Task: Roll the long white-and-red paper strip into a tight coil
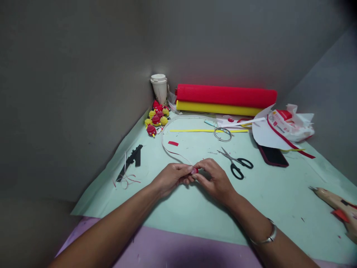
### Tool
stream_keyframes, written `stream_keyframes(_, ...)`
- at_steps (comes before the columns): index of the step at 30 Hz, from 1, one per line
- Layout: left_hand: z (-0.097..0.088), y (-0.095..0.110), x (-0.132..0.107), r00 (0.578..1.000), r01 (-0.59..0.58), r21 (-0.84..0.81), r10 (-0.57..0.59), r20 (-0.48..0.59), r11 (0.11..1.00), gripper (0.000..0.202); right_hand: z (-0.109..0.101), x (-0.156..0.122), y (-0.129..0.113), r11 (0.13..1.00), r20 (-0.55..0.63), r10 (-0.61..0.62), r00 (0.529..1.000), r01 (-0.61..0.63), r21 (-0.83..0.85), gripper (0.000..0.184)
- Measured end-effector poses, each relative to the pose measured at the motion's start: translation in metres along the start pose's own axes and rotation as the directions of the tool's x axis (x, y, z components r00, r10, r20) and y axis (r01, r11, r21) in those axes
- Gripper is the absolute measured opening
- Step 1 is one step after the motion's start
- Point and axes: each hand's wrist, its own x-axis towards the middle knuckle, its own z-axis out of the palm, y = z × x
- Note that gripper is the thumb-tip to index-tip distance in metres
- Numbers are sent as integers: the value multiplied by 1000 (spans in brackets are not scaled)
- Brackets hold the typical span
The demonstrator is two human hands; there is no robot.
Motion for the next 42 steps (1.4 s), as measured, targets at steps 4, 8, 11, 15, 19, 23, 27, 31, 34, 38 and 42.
stream_keyframes(4, -1, -1, 1, 1000, -13, 0, 13, 9, 1000, 30, -2, 0, -1, 1000, 32, 13, 999, -13, -5, 11)
stream_keyframes(8, 0, -2, 1, 1000, -27, 6, 27, -5, 1000, 29, 0, -2, 2, 999, 41, 42, 998, -42, -10, 12)
stream_keyframes(11, 2, -2, 1, 999, -32, -5, 32, -24, 999, 29, 3, -3, 4, 999, -11, 41, 999, -41, -36, 21)
stream_keyframes(15, 3, -2, 0, 999, -36, -14, 36, -38, 999, 29, 6, -4, 5, 996, -59, 32, 998, -37, -82, 23)
stream_keyframes(19, 4, -2, -1, 999, -36, -14, 35, -32, 999, 28, 5, -4, 3, 997, -62, 23, 998, -27, -66, 12)
stream_keyframes(23, 3, -2, -1, 999, -30, -4, 30, -30, 1000, 28, 4, -4, 1, 998, -55, 25, 998, -28, -52, 12)
stream_keyframes(27, 2, -2, -1, 1000, -30, -9, 30, -5, 999, 28, 2, -3, 0, 998, -14, 51, 999, -51, -33, 11)
stream_keyframes(31, 0, 0, -1, 999, -22, -8, 22, 32, 1000, 27, 0, -2, 0, 997, 27, 78, 997, -79, 9, 12)
stream_keyframes(34, -1, 1, -2, 999, 7, -2, -7, 42, 1000, 28, -2, -2, -2, 993, 63, 102, 993, -105, 49, 13)
stream_keyframes(38, -4, 3, -1, 997, 43, 10, -43, 59, 999, 27, -4, -1, -3, 988, 117, 124, 985, -134, 80, 11)
stream_keyframes(42, -5, 2, 0, 996, 47, 19, -48, 76, 999, 25, -4, -2, -1, 984, 139, 143, 980, -155, 87, 13)
